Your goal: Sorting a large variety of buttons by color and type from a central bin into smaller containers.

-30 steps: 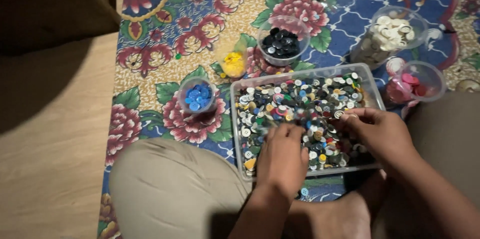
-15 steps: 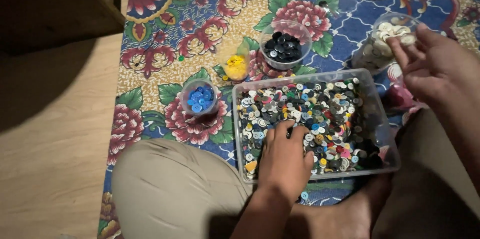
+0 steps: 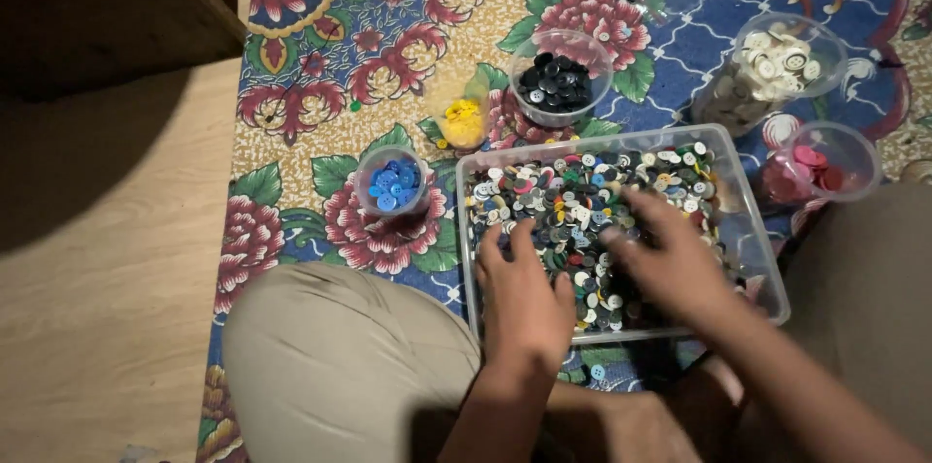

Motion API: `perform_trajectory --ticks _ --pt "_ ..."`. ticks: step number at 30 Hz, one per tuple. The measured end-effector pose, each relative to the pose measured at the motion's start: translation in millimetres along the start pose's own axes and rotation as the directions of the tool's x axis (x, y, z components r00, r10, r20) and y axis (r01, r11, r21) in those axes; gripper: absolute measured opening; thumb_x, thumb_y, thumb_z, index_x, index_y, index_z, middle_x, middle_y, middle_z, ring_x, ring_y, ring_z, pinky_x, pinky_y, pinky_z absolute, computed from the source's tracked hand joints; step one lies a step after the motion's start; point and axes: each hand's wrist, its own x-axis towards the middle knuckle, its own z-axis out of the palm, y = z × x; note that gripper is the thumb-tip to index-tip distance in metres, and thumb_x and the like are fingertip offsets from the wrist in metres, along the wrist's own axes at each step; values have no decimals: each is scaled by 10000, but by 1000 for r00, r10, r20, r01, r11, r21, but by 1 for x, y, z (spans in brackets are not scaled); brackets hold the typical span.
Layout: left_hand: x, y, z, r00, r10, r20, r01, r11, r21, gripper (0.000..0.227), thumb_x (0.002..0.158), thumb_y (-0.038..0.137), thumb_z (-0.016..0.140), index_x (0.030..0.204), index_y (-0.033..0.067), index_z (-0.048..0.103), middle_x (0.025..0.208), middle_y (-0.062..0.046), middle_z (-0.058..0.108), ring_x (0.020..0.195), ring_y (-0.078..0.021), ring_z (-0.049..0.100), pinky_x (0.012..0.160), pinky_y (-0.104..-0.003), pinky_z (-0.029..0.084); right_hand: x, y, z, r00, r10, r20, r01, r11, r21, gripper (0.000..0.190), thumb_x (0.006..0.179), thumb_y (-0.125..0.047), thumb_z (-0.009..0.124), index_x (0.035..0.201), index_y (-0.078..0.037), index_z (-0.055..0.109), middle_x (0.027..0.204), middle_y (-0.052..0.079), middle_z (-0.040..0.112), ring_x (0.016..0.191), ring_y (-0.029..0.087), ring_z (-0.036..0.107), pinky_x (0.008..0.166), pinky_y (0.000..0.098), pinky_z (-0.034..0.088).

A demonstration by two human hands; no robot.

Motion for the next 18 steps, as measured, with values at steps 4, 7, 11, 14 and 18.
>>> perform_trajectory --ticks 4,7,11,14,18 --pt "7 20 -16 958 -112 264 148 981 -122 682 939 95 640 1546 75 328 1612 -257 171 1471 -490 331 1093 -640 484 -6 -9 12 995 37 98 -24 992 -126 682 869 -299 724 1514 -357 507 1570 66 466 1390 384 500 1146 552 425" --pt "10 27 -12 958 -49 282 82 991 -107 714 907 100 670 1538 75 337 1568 -277 255 1452 -535 334 1108 -633 460 -11 -22 -7 992 -16 125 34 989 -145 562 877 -215 698 1407 -388 627 1548 -24 525 1331 362 566 1087 543 479" --pt "8 23 -8 952 134 274 -86 979 -183 665 846 30 676 1473 32 453 1401 -252 486 1255 -474 530 1041 -540 498 -13 -10 -43 950 54 307 -111 979 171 592 888 70 527 1315 -247 786 1096 106 641 896 279 560 567 358 533" --pt "15 20 -9 940 265 214 -216 949 -228 546 809 46 684 1343 83 578 1220 -170 658 1033 -345 674 900 -434 551 -8 -3 -67 956 184 228 -220 965 142 661 861 125 438 1316 -202 789 947 93 755 523 198 471 485 308 381" --pt "19 19 -29 967 191 167 -151 962 -227 330 817 113 681 1141 116 745 1095 -51 798 969 -214 768 850 -327 604 6 35 -72 876 258 408 -426 812 400 653 759 307 325 1196 199 798 988 370 824 862 427 735 815 469 564"
